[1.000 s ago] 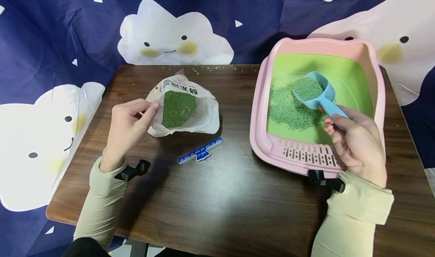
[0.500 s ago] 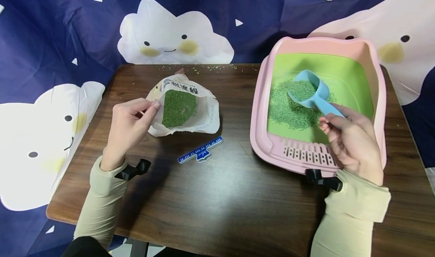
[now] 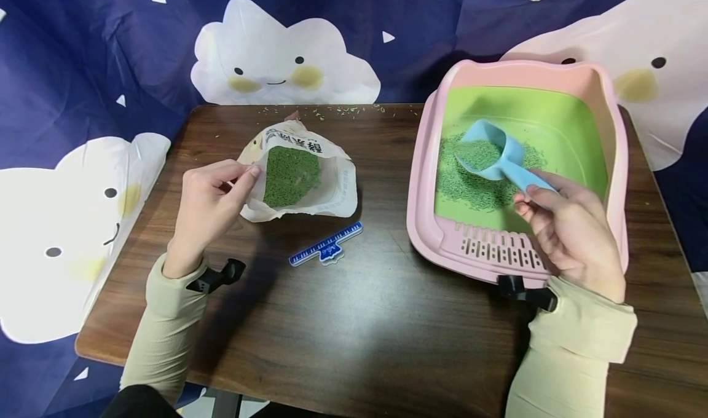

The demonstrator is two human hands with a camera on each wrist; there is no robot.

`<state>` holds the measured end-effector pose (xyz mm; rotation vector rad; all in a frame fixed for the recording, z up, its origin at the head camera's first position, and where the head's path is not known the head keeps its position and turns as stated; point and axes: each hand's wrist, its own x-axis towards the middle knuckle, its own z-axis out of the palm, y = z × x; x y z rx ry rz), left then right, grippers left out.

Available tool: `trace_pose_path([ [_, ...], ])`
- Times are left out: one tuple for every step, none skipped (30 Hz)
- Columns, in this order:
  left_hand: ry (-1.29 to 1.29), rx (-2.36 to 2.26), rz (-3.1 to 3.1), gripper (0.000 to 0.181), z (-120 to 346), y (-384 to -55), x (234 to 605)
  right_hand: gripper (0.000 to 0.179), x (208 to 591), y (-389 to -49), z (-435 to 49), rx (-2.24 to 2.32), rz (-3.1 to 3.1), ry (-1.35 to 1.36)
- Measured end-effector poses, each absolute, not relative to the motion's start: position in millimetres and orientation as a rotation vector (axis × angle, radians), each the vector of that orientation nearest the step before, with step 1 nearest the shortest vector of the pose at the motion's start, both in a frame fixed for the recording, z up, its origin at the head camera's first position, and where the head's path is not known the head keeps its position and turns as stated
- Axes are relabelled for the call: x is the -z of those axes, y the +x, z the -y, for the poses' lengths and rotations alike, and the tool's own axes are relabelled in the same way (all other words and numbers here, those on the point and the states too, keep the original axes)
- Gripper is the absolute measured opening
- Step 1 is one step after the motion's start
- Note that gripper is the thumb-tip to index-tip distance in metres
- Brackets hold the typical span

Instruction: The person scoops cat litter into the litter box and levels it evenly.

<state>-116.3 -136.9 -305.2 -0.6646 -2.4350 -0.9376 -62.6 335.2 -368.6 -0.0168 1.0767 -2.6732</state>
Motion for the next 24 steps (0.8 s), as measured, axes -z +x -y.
trace_pose_path([
  [-0.665, 0.937, 2.435, 0.029, 136.8, -116.4, 305.3, 0.036, 368.3, -61.9, -335.8, 2.659, -1.099, -0.013],
  [-0.664, 0.937, 2.435, 0.030, 136.8, -116.4, 305.3, 0.036, 367.9, -61.4, -336.2, 2.641, -1.128, -0.012],
  [-0.664, 0.936, 2.435, 0.030, 136.8, -116.4, 305.3, 0.037, 367.5, -60.7, -336.6, 2.625, -1.152, -0.008],
  [-0.664, 0.937, 2.435, 0.031, 136.8, -116.4, 305.4, 0.037, 366.9, -60.1, -336.8, 2.615, -1.165, -0.007],
  [-0.663, 0.937, 2.435, 0.032, 136.8, -116.4, 305.4, 0.037, 366.5, -59.7, -337.0, 2.614, -1.168, -0.003],
  [-0.663, 0.938, 2.435, 0.032, 136.8, -116.4, 305.5, 0.036, 365.9, -59.2, -337.2, 2.615, -1.178, 0.012],
  [-0.663, 0.939, 2.435, 0.032, 136.7, -116.3, 305.5, 0.036, 365.1, -58.6, -337.2, 2.614, -1.188, 0.028],
  [-0.663, 0.940, 2.434, 0.033, 136.7, -116.3, 305.5, 0.035, 364.2, -57.9, -337.4, 2.610, -1.204, 0.042],
  [-0.663, 0.939, 2.434, 0.033, 136.7, -116.2, 305.6, 0.035, 363.4, -57.2, -337.6, 2.608, -1.215, 0.057],
  [-0.662, 0.939, 2.434, 0.033, 136.6, -116.1, 305.6, 0.035, 362.6, -56.5, -337.8, 2.609, -1.219, 0.069],
  [-0.662, 0.938, 2.433, 0.033, 136.6, -116.0, 305.7, 0.034, 361.8, -55.7, -338.0, 2.609, -1.230, 0.088],
  [-0.662, 0.938, 2.432, 0.033, 136.6, -115.9, 305.8, 0.034, 361.2, -54.9, -338.4, 2.611, -1.233, 0.097],
  [-0.663, 0.937, 2.431, 0.033, 136.6, -115.8, 305.8, 0.035, 360.9, -54.4, -338.7, 2.617, -1.224, 0.093],
  [-0.663, 0.936, 2.431, 0.033, 136.6, -115.7, 305.9, 0.035, 360.6, -53.8, -339.0, 2.619, -1.222, 0.082],
  [-0.663, 0.936, 2.430, 0.033, 136.6, -115.5, 306.0, 0.036, 360.7, -53.4, -339.6, 2.624, -1.209, 0.069],
  [-0.664, 0.937, 2.429, 0.033, 136.6, -115.4, 306.1, 0.037, 360.7, -53.0, -340.2, 2.628, -1.196, 0.058],
  [-0.664, 0.938, 2.429, 0.033, 136.6, -115.3, 306.1, 0.037, 360.9, -52.8, -340.8, 2.634, -1.187, 0.051],
  [-0.663, 0.939, 2.430, 0.033, 136.6, -115.1, 306.1, 0.037, 361.1, -52.6, -341.5, 2.643, -1.174, 0.043],
  [-0.661, 0.940, 2.431, 0.033, 136.7, -115.0, 306.1, 0.038, 361.2, -52.4, -342.2, 2.651, -1.164, 0.039],
  [-0.658, 0.939, 2.432, 0.034, 136.7, -114.8, 306.0, 0.038, 361.2, -52.2, -343.0, 2.660, -1.142, 0.040],
  [-0.656, 0.938, 2.434, 0.035, 136.8, -114.6, 305.8, 0.038, 361.4, -52.1, -344.1, 2.673, -1.116, 0.047],
  [-0.652, 0.935, 2.435, 0.035, 136.9, -114.5, 305.7, 0.038, 361.2, -51.7, -345.2, 2.685, -1.104, 0.057],
  [-0.650, 0.933, 2.436, 0.036, 137.1, -114.3, 305.4, 0.038, 361.0, -51.4, -346.6, 2.697, -1.087, 0.074],
  [-0.648, 0.932, 2.437, 0.036, 137.3, -114.2, 305.2, 0.038, 360.9, -51.0, -348.3, 2.706, -1.072, 0.082],
])
